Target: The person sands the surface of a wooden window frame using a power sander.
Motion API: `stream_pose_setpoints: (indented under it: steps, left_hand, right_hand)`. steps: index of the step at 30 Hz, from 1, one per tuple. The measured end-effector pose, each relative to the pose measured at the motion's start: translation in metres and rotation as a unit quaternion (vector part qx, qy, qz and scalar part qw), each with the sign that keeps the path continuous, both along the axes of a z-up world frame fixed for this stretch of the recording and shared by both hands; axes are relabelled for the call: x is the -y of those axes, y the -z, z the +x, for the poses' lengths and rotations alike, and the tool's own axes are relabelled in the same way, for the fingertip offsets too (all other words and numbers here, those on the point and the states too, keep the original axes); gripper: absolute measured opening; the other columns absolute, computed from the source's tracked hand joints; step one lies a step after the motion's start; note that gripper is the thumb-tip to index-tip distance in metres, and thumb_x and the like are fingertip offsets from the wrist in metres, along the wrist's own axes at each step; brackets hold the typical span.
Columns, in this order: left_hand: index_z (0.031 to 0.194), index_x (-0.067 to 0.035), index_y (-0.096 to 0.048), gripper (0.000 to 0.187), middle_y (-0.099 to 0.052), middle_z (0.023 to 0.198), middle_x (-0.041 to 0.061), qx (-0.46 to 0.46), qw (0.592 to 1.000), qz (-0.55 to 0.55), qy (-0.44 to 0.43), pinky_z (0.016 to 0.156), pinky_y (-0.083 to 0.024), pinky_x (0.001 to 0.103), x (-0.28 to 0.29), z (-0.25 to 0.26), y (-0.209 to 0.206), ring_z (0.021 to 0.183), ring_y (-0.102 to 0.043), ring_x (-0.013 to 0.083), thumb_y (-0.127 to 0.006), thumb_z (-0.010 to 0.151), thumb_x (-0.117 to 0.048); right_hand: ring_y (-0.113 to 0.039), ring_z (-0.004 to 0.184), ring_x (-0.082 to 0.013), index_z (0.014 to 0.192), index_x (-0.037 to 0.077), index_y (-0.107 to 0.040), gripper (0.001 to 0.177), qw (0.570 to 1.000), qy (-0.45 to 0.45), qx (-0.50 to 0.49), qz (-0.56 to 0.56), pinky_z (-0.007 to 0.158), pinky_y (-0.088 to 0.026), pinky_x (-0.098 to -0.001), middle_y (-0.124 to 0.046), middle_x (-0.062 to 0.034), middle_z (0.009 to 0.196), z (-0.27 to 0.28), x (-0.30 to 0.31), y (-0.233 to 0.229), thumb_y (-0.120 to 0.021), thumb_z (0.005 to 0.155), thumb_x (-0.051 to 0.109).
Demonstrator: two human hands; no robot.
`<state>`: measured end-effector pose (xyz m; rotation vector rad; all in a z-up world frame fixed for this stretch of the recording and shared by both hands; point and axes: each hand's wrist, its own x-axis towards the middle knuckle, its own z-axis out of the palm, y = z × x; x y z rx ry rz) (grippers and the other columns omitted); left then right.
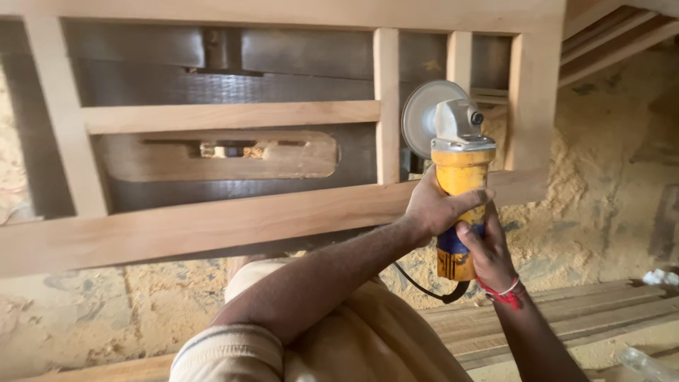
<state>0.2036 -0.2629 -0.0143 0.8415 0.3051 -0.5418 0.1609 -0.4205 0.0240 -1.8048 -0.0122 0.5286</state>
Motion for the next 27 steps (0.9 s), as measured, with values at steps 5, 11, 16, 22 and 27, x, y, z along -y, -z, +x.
stream_pose_setpoints:
  steps: [5, 11, 16, 22, 27]
  left_hand:
    - [0.131, -0.003, -0.054, 0.067, -0.071, 0.115, 0.013, -0.002, 0.997, 0.047, -0.057, 0.09, -0.06, 0.038, -0.048, -0.016, 0.005, 0.102, -0.07, 0.0208, -0.085, 0.078, -0.029]
    - [0.136, -0.007, -0.044, 0.069, -0.068, 0.114, 0.011, -0.061, 0.991, 0.087, -0.08, 0.09, -0.062, 0.037, -0.158, -0.059, 0.009, 0.101, -0.072, 0.0226, -0.08, 0.08, -0.027]
    - [0.129, -0.003, -0.047, 0.062, -0.067, 0.112, 0.014, -0.06, 0.972, 0.087, -0.211, 0.085, -0.062, 0.039, -0.246, -0.094, 0.009, 0.099, -0.07, 0.0234, -0.082, 0.083, -0.025]
    - [0.125, 0.0, -0.052, 0.059, -0.066, 0.103, 0.014, -0.072, 0.96, 0.083, -0.256, 0.076, -0.063, 0.039, -0.351, -0.13, 0.016, 0.089, -0.07, 0.0237, -0.081, 0.082, -0.03]
    - [0.125, 0.0, -0.054, 0.042, -0.064, 0.109, 0.012, -0.031, 0.944, 0.035, -0.327, 0.083, -0.059, 0.036, -0.429, -0.164, 0.007, 0.096, -0.067, 0.0217, -0.073, 0.093, -0.02]
  right_hand:
    - [-0.057, 0.128, -0.0227, 0.162, 0.006, -0.027, 0.068, 1.0, -0.011, -0.016, 0.006, 0.104, -0.05, -0.0373, -0.054, -0.0136, 0.142, -0.008, -0.048, 0.011, -0.056, 0.102, 0.017]
    - [-0.066, 0.117, -0.0212, 0.156, 0.007, -0.031, 0.065, 0.991, -0.133, -0.013, 0.01, 0.1, -0.059, -0.0362, -0.059, -0.011, 0.132, -0.022, -0.138, 0.036, -0.059, 0.101, 0.026]
    - [-0.064, 0.118, -0.0225, 0.158, 0.007, -0.029, 0.072, 0.979, -0.204, -0.005, 0.026, 0.099, -0.056, -0.0366, -0.059, -0.014, 0.133, -0.032, -0.231, 0.047, -0.065, 0.099, 0.027]
    - [-0.072, 0.099, -0.0187, 0.162, 0.015, -0.02, 0.079, 0.96, -0.277, -0.026, 0.008, 0.081, -0.065, -0.0335, -0.067, -0.0128, 0.123, -0.041, -0.352, 0.039, -0.064, 0.099, 0.033]
    - [-0.076, 0.09, -0.0232, 0.165, 0.025, -0.014, 0.092, 0.921, -0.349, -0.105, -0.139, 0.077, -0.066, -0.0359, -0.075, -0.0113, 0.109, -0.052, -0.445, 0.019, -0.065, 0.09, 0.045]
